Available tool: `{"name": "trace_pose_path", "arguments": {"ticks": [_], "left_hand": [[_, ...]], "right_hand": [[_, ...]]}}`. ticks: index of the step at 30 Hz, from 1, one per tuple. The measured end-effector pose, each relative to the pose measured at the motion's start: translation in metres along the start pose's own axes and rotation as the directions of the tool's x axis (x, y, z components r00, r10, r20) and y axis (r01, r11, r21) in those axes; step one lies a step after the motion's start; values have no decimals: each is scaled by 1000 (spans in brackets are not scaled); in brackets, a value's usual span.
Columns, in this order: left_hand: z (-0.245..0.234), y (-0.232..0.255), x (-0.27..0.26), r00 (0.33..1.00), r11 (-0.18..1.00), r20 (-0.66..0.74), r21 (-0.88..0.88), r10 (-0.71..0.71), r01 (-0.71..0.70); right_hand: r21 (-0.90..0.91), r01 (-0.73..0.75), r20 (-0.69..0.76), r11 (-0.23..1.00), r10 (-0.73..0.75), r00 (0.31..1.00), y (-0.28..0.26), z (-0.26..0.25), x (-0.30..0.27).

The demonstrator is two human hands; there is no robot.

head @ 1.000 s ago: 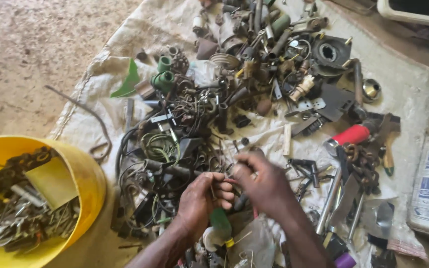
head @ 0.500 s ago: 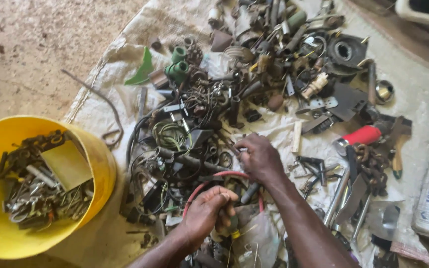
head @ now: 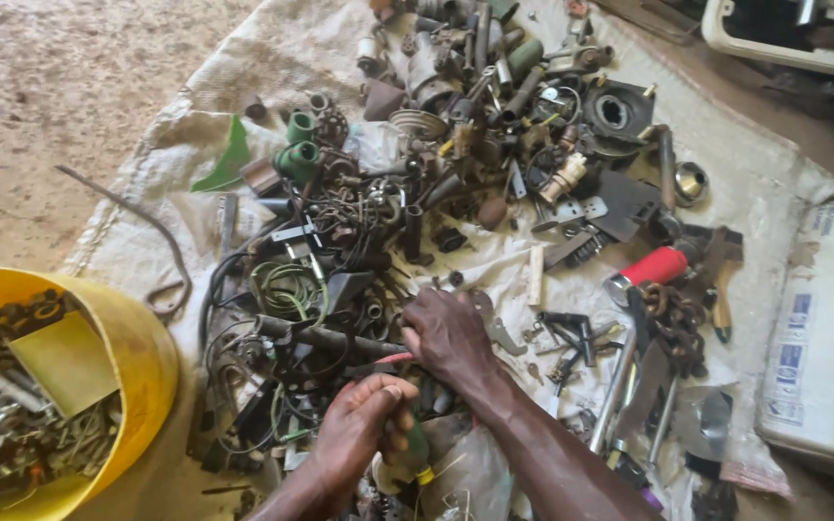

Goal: Sorting through a large pile of miscellaneous scrap metal, wires, and mechanical components spread on a sheet on the floor.

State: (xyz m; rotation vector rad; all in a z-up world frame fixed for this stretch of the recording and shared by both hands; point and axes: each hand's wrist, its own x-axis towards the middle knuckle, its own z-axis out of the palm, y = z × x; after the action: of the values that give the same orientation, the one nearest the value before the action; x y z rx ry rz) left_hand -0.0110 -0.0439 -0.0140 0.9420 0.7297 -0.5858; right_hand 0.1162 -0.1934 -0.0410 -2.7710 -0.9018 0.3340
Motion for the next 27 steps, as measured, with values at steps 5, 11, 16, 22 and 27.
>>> {"name": "trace_pose_path", "arguments": {"ticks": [5, 11, 16, 22, 27], "left_hand": [[8, 14, -2, 1000, 993, 0, -118, -16, 16], [25, 51, -27, 1000, 975, -11, -223, -23, 20], [18, 44, -26, 999, 978, 31, -210, -11, 17], [23, 51, -38, 997, 994, 9, -76, -80, 80], [20, 53, -32, 996, 995, 11, -40, -90, 91]], "right_hand": [[305, -139, -145, 942, 190, 971, -2, -24, -15], [722, -206, 106, 661, 189, 976, -29, -91, -40], [453, -650, 220, 610, 630, 745, 15, -88, 3], [201, -337, -240, 920, 380, 894, 85, -36, 87], [40, -501, -202, 865, 498, 844, 97, -15, 113]]}}
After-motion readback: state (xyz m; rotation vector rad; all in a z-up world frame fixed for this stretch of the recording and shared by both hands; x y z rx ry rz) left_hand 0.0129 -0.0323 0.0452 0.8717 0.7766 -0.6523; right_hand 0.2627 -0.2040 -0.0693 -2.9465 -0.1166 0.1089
